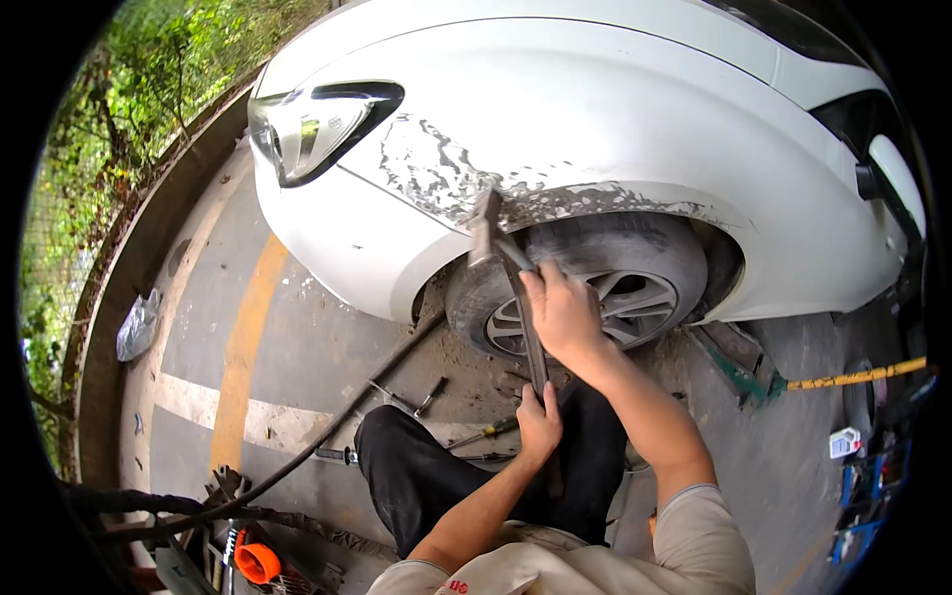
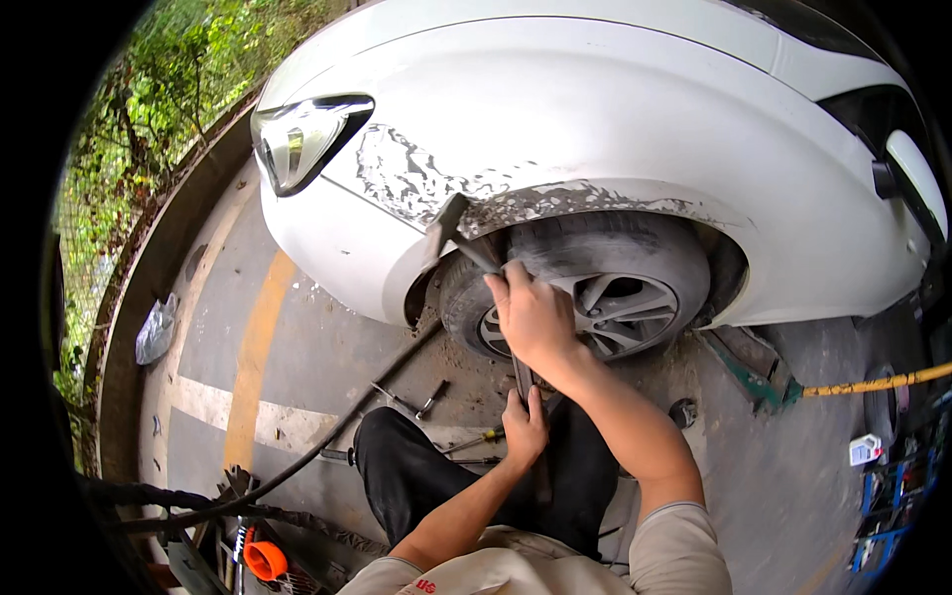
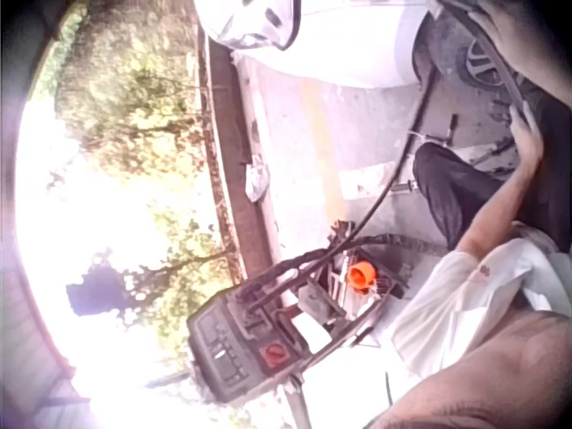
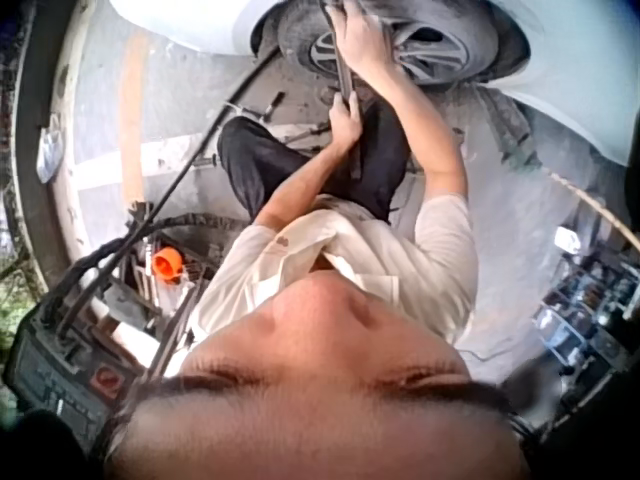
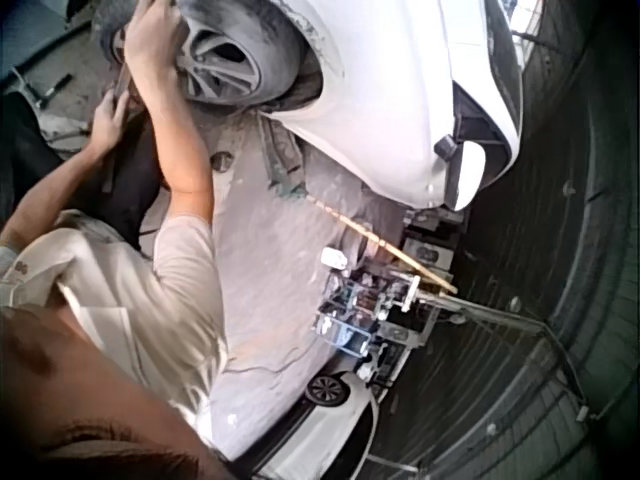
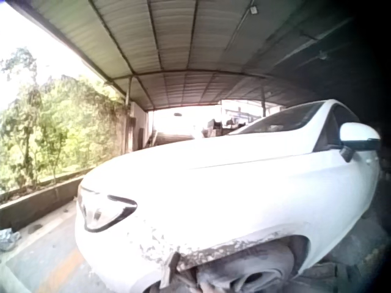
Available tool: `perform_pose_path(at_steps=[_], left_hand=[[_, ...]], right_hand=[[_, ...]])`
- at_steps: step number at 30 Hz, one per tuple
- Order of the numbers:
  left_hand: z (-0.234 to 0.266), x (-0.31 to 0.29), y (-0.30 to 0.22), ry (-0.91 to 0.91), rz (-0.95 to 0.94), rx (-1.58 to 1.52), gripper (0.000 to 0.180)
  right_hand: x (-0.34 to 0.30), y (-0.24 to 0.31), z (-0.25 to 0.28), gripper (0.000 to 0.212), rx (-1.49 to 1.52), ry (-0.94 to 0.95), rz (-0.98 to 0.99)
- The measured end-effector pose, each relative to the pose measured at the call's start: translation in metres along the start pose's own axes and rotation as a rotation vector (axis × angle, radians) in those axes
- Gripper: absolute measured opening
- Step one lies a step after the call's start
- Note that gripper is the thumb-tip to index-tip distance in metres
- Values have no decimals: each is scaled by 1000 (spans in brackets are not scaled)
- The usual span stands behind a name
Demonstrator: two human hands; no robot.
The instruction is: The person is repairing a damaged white car bumper. They use a screwdriver to pry the bumper away from the wheel arch and then use a hammer to tap the metal back into shape. The person repeatedly checks the alignment and continues hammering the area.
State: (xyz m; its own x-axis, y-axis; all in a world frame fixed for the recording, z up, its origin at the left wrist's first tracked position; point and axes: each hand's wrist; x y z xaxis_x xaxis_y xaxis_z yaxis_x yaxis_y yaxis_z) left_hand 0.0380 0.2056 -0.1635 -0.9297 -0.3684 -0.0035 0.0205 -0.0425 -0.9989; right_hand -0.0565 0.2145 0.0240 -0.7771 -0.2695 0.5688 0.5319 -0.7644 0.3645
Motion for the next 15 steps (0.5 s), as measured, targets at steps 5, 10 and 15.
perform_pose_path(at_steps=[5, 10, 15], left_hand=[[3, 2, 26, 21, -13, -106, 32], [0, 3, 10, 44, 69, -59, 32], [4, 5, 11, 34, 73, -42, 33]], right_hand=[[-21, 23, -5, 31, 182, -105, 249], [-19, -23, -16, 32, 121, -208, 318], [-18, -10, -17, 31, 124, -175, 127]])
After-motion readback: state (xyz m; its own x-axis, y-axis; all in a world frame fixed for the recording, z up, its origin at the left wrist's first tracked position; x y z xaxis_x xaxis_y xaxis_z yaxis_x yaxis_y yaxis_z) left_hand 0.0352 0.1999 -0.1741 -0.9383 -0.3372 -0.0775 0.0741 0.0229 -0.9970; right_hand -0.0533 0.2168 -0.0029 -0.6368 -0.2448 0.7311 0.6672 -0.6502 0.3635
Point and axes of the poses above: each hand's wrist, its own x-axis towards the middle knuckle, its own z-axis out of the back of the hand, y = z × x, and after that the axes turned 2 degrees about -z, right-handed
